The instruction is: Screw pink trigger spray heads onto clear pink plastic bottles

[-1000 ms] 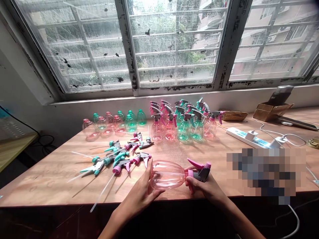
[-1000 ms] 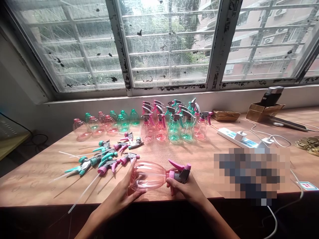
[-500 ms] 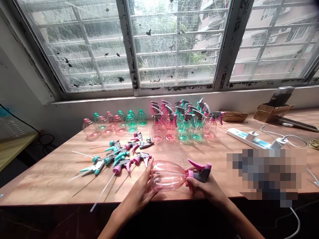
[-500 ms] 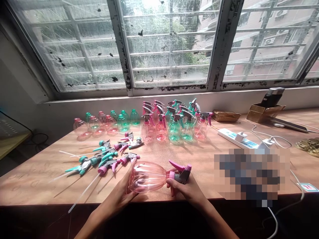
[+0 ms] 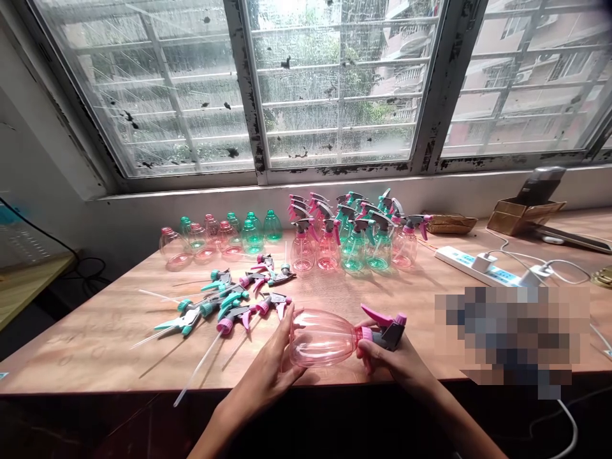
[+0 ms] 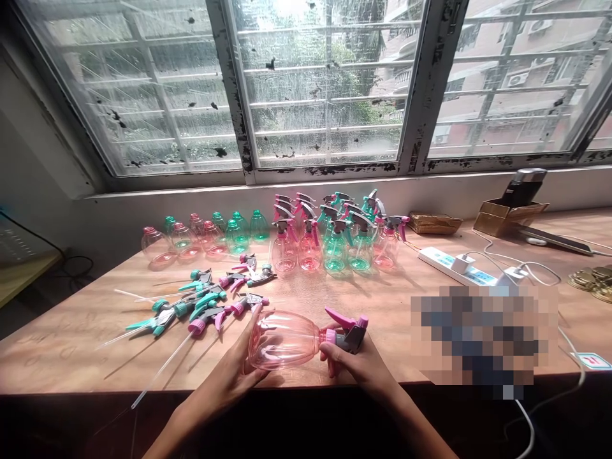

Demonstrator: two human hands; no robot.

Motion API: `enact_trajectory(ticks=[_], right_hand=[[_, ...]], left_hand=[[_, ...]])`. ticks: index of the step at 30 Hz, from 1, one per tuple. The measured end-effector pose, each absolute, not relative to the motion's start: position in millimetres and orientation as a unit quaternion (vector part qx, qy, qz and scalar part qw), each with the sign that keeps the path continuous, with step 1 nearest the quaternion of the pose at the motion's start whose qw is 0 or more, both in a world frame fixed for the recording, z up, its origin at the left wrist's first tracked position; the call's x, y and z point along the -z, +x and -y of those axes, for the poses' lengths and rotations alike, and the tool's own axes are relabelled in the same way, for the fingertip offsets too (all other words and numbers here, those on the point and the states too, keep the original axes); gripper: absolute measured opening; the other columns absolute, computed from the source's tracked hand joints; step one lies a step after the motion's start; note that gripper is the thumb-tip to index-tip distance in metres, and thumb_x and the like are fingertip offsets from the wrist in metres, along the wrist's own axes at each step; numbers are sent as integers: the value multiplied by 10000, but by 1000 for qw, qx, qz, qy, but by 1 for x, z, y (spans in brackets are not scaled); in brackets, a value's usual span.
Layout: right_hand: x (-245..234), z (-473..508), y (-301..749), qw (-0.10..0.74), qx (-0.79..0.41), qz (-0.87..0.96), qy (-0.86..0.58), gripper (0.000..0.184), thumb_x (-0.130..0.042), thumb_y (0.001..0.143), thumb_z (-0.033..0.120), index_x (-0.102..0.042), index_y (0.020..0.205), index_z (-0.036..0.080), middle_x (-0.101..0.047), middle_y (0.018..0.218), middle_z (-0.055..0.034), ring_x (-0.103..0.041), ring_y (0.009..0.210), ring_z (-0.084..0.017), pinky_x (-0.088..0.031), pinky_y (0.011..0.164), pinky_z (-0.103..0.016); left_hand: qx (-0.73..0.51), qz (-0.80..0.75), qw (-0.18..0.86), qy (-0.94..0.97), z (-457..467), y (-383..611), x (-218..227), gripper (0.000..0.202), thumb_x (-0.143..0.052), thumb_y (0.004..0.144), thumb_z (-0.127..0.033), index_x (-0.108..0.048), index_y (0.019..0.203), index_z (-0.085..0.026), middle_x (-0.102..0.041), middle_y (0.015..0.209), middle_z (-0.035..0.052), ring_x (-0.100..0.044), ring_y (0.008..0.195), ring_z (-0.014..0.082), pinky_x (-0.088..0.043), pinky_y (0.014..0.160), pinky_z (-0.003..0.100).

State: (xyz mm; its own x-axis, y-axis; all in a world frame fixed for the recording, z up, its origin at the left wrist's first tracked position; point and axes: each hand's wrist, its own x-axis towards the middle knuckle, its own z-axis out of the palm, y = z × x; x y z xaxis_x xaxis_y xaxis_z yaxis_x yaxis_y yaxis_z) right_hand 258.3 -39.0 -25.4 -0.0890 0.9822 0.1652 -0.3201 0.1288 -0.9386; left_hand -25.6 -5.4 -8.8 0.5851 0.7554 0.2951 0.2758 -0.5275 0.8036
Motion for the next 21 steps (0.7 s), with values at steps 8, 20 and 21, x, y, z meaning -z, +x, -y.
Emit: enact_trajectory(ticks=[8,20,21], right_hand=[[23,40,258,580,-570,471,-343,388,-885,807,432,-665,1019,193,-753,683,-6,-645,492,-130,-552,510,-267],[24,38,259,580,-570,471,-342,380,-881,808,426,-678,1010,177,-745,691,-5,-647,496,-133,-560,507,-277],[25,38,259,579,-569,472,-344,380,-882,807,426,-681,1008,175,-746,692,-7,-649,498,-136,-561,509,-280]], left_hand=[[-332,-313,412,789,12,-24,3,1000,-701,971,-357,35,1647,-381,-264,1691,134,-559,1381,345,-456,1159,543],[-321,-329,369,807,6,-25,6,904,-631,1010,-325,7,1646,-394,-287,1686,127,-510,1426,334,-425,1178,541],[-319,-333,373,805,6,-26,7,885,-611,1019,-327,9,1647,-390,-295,1682,131,-522,1417,335,-427,1173,549]])
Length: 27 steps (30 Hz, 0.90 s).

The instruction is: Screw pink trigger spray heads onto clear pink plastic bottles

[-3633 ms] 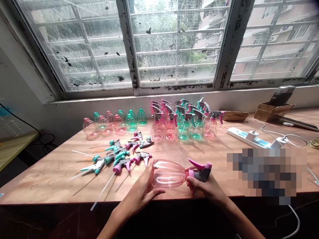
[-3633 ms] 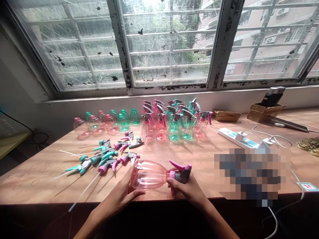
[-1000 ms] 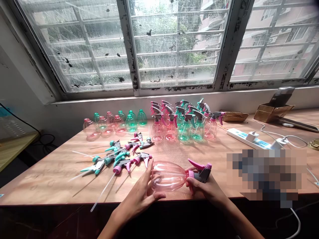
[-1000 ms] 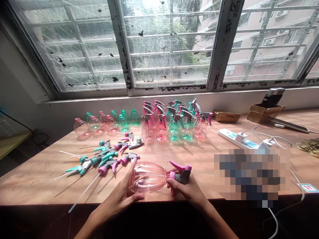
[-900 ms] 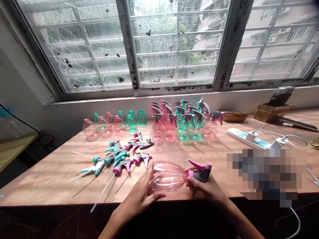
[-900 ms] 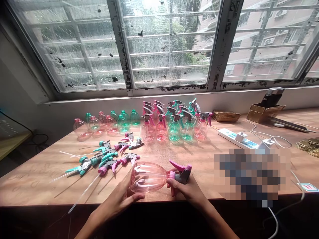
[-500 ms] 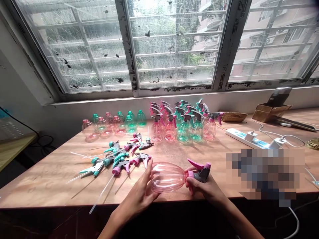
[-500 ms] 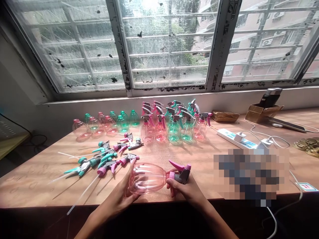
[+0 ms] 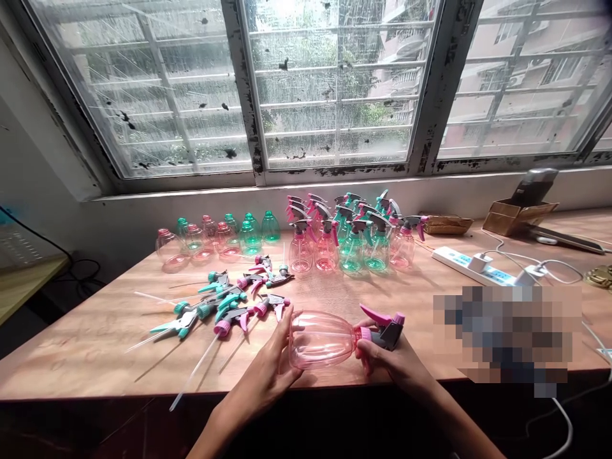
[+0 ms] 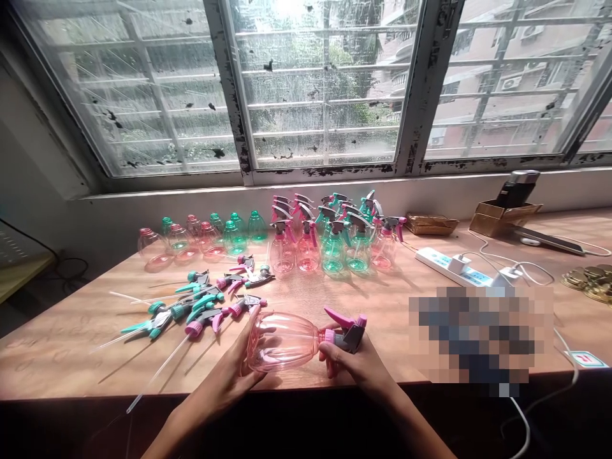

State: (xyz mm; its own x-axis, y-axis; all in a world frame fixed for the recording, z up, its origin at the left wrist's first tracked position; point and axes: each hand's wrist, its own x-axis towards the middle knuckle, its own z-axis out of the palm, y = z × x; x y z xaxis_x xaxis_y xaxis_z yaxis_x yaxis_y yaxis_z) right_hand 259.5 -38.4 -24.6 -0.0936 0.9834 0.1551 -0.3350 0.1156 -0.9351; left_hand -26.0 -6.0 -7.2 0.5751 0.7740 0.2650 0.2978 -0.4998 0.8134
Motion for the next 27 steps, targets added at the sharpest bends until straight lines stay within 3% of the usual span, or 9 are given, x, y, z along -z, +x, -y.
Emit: enact_trajectory(ticks=[7,13,27], right_hand=[[24,39,259,584,-567,467,-344,355,-881,815,411,-675,998,188,-753,681,-12,-653,484,-145,-556,495,-287],[25,39,259,582,-572,466,-342,367,-884,809,423,-677,999,188,-748,678,-13,-660,493,-147,-565,506,-285],[21,40,259,579,-574,464,-346,366,-876,819,425,-668,1007,191,-751,683,-9,-655,496,-148,-550,511,-287]], left_hand=[[-308,-339,393,797,9,-25,4,976,-669,985,-367,43,1652,-347,-320,1673,144,-571,1377,328,-399,1188,545],[-281,-363,374,806,13,-26,-2,984,-706,958,-436,-31,1664,-312,-334,1672,164,-497,1436,371,-371,1210,545],[-318,-339,390,795,12,-22,1,985,-687,970,-334,23,1652,-355,-268,1696,137,-532,1410,338,-414,1182,536]])
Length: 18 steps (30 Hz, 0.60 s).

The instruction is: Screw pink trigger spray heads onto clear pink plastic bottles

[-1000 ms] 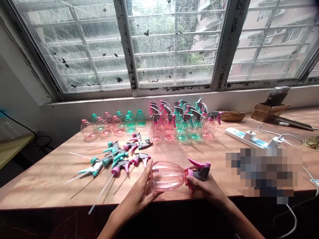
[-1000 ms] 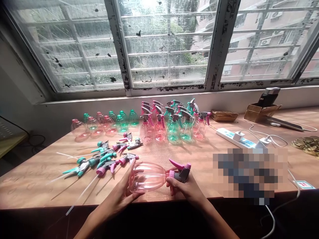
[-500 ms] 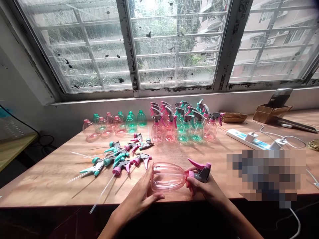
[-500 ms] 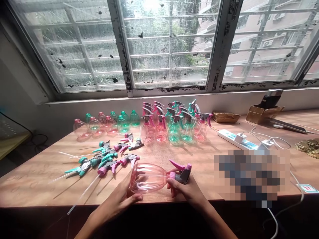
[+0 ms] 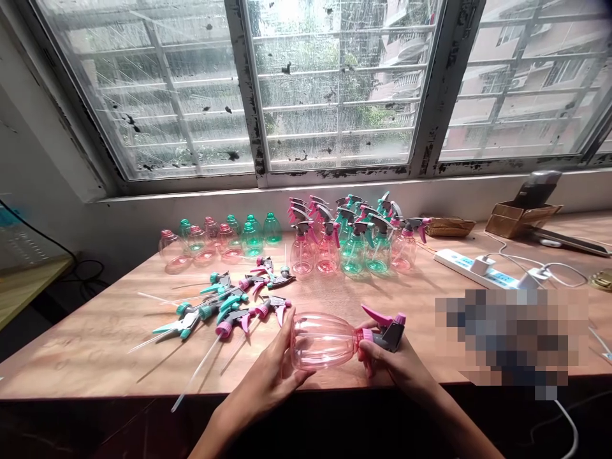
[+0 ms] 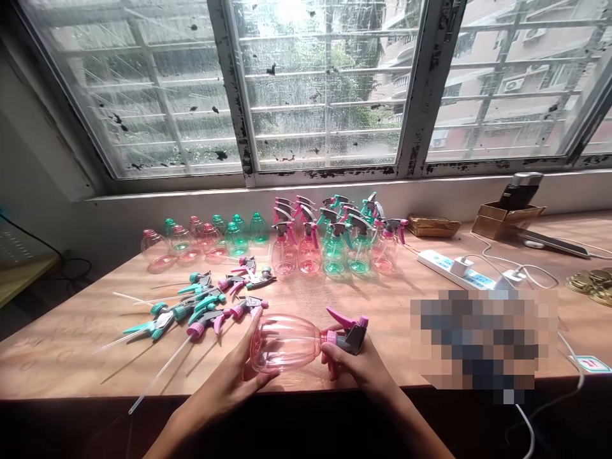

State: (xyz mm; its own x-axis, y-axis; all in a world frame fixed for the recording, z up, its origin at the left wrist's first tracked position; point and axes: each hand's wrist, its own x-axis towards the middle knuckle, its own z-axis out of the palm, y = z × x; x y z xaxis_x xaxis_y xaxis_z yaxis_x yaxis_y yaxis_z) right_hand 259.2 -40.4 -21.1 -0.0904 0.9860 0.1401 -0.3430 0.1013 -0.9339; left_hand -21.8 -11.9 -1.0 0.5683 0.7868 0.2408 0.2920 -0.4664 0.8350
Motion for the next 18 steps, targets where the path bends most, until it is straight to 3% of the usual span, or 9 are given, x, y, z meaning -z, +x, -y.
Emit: enact_trajectory(ticks=[3,6,12,18], right_hand=[[22,40,259,581,-571,466,-345,380,-882,812,418,-666,1028,192,-749,684,-7,-648,490,-144,-552,502,-289],[23,39,259,583,-567,466,-348,387,-885,804,431,-676,1025,191,-743,678,-4,-649,488,-145,-550,495,-287],[25,39,259,582,-568,467,-348,389,-883,799,447,-689,1009,182,-740,684,-9,-646,493,-142,-546,495,-282],[22,40,260,579,-571,467,-348,358,-874,816,434,-686,997,189,-742,693,-12,-653,504,-152,-548,508,-294]], left_hand=[[-301,-350,381,801,13,-24,-2,1023,-723,950,-363,22,1651,-366,-219,1717,131,-499,1438,352,-373,1207,554],[-283,-367,366,807,12,-25,-1,982,-723,949,-399,-44,1658,-352,-262,1704,145,-481,1450,372,-350,1214,577],[-306,-351,409,785,9,-23,3,1022,-729,951,-364,22,1644,-402,-199,1718,128,-539,1406,353,-457,1152,513],[-315,-342,454,760,7,-24,8,995,-732,948,-376,-25,1649,-381,-455,1541,121,-544,1392,316,-469,1141,490]])
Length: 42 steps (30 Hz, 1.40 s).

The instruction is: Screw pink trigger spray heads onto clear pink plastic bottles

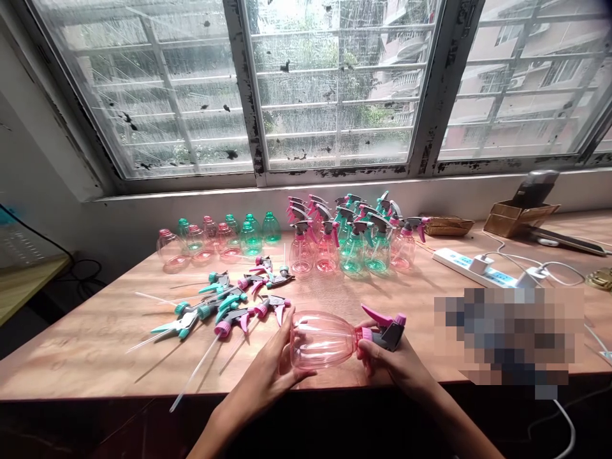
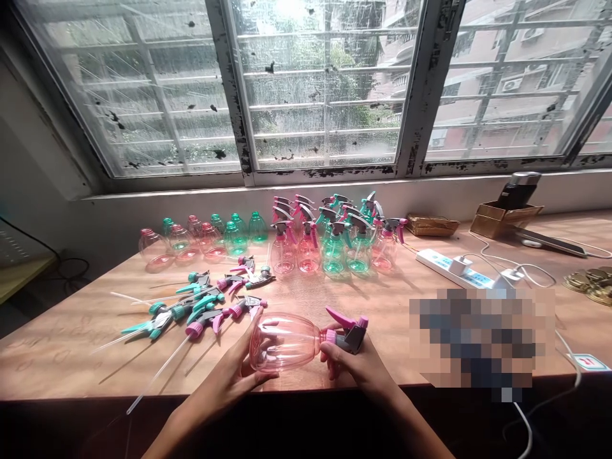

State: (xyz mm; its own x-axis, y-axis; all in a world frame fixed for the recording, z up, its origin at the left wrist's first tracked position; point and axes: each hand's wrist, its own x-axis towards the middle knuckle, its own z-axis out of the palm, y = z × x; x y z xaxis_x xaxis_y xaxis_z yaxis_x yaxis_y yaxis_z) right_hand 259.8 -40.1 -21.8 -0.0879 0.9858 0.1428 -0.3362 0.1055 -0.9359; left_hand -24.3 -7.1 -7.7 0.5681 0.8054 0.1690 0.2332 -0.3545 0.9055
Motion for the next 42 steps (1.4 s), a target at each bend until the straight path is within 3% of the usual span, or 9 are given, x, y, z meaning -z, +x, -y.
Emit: enact_trajectory(ticks=[5,9,12,15,19,25,30,36,42], right_hand=[[22,40,261,579,-575,465,-342,345,-867,825,439,-677,978,196,-742,690,-10,-650,494,-152,-539,508,-290],[27,38,262,580,-569,472,-342,336,-865,830,425,-680,997,200,-741,688,-12,-649,501,-151,-534,508,-282],[30,37,262,583,-566,474,-339,337,-864,833,418,-675,1004,197,-744,686,-14,-648,498,-150,-533,501,-278],[29,37,261,590,-564,468,-338,343,-863,834,420,-684,1012,187,-742,687,-11,-644,493,-139,-530,497,-268],[22,39,259,595,-561,465,-340,354,-868,825,427,-690,1011,185,-732,679,-3,-634,489,-131,-518,490,-253],[21,40,259,599,-557,461,-344,371,-859,831,430,-658,1032,191,-739,683,-2,-635,485,-130,-507,489,-241],[22,37,260,613,-556,449,-335,355,-841,851,430,-627,1022,204,-744,663,2,-625,451,-123,-478,463,-222],[22,37,260,625,-546,446,-335,339,-836,854,443,-646,1003,205,-722,656,15,-597,428,-102,-460,439,-202],[20,40,260,595,-553,457,-361,377,-856,825,467,-650,986,196,-677,621,26,-557,402,-101,-424,387,-199]], left_hand=[[-332,-350,445,755,5,-27,11,988,-775,903,-418,-125,1646,-381,-575,1355,88,-600,1284,304,-491,1108,483],[-325,-365,408,771,4,-28,12,999,-756,914,-434,-85,1651,-363,-638,1159,45,-644,1108,243,-488,1094,462],[-325,-369,380,783,3,-28,9,992,-738,914,-492,-96,1655,-338,-642,1129,46,-645,1045,241,-491,1073,461],[-311,-363,315,820,3,-26,2,1008,-721,873,-627,-176,1654,-299,-672,1155,88,-620,1108,313,-445,1104,506],[-300,-354,286,838,4,-26,-7,864,-440,947,-760,-268,1641,-274,-680,1288,145,-587,1206,390,-410,1113,548],[-321,-357,345,807,7,-27,-3,853,-565,946,-683,-260,1640,-291,-522,1537,133,-447,1428,382,-323,1219,508],[-332,-351,338,808,9,-27,-4,866,-744,918,-483,-262,1627,-365,-443,1589,92,-460,1422,340,-320,1238,494],[-331,-327,312,828,6,-27,2,856,-690,968,-263,-170,1631,-415,-322,1672,53,-349,1517,314,-306,1254,503],[-327,-336,296,832,9,-29,0,896,-723,955,-337,-145,1634,-428,-284,1702,47,-348,1522,340,-301,1257,538]])
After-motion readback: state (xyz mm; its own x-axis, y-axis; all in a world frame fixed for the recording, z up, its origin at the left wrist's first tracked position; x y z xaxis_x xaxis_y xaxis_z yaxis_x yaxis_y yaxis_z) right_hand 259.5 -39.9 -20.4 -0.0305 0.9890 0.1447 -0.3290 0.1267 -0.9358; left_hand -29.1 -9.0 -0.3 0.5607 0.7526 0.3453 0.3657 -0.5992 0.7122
